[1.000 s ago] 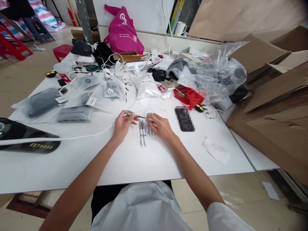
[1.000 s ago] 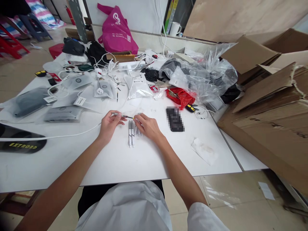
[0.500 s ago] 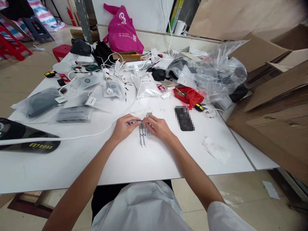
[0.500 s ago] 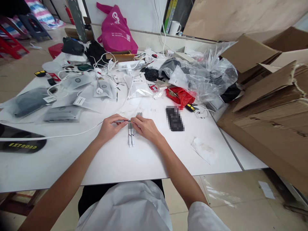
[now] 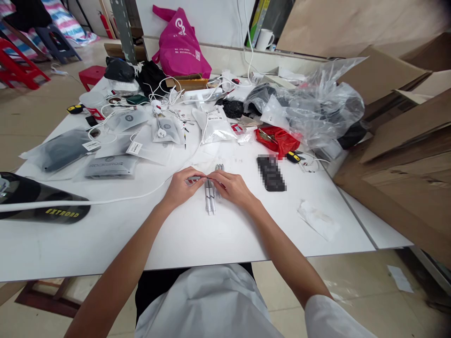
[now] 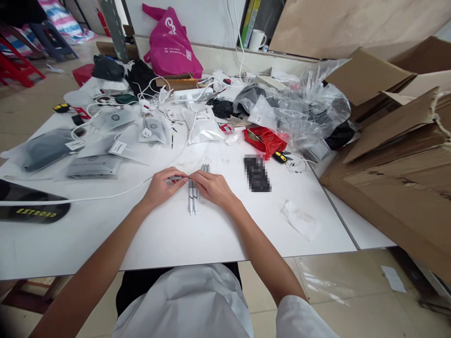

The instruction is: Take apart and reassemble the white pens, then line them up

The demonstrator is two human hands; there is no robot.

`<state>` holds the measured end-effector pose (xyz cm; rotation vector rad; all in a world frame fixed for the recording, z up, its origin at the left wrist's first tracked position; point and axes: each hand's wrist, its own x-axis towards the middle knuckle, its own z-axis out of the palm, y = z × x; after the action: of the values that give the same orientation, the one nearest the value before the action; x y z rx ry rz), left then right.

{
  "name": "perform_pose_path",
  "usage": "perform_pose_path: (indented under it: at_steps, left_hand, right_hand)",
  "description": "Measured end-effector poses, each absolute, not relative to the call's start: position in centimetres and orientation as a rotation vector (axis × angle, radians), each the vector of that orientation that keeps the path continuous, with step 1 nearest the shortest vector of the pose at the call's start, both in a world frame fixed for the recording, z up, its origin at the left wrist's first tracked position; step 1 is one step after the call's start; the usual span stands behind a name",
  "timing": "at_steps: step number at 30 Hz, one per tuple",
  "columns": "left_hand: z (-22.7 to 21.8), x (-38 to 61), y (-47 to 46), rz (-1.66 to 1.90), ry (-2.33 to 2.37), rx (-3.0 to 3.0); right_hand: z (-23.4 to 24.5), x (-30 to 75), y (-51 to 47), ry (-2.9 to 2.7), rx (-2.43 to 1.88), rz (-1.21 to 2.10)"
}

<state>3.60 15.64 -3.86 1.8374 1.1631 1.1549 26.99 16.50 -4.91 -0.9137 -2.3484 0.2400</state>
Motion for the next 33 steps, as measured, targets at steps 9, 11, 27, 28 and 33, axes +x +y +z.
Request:
perform_pose_path:
  at_steps: [9, 11, 27, 28, 33]
  left_hand:
    - [-4.4, 3.9, 15.6, 1.141, 1.123, 1.822]
    - [-4.5, 4.1, 15.5, 1.128, 1.129, 1.805]
    - [-4.6, 4.2, 15.4, 1.188, 1.15, 1.79]
    - [-4.5, 4.2, 15.4, 1.194, 1.157, 1.786]
    - [-4.3, 4.2, 15.4, 1.196, 1.177, 1.772]
  right_hand:
    - [-4.6, 26.6, 16.3, -2.388, -0.994, 0.212]
    - [-4.9, 26.3, 16.2, -2.389, -1.02, 0.229]
    - [-5.0, 26.2, 16.2, -2.415, -1.051, 0.277]
    - [-4.9, 26.2, 16.2, -2.416, -1.039, 0.257]
    - [-5.2, 26.2, 16.4, -2.297, -1.015, 0.34]
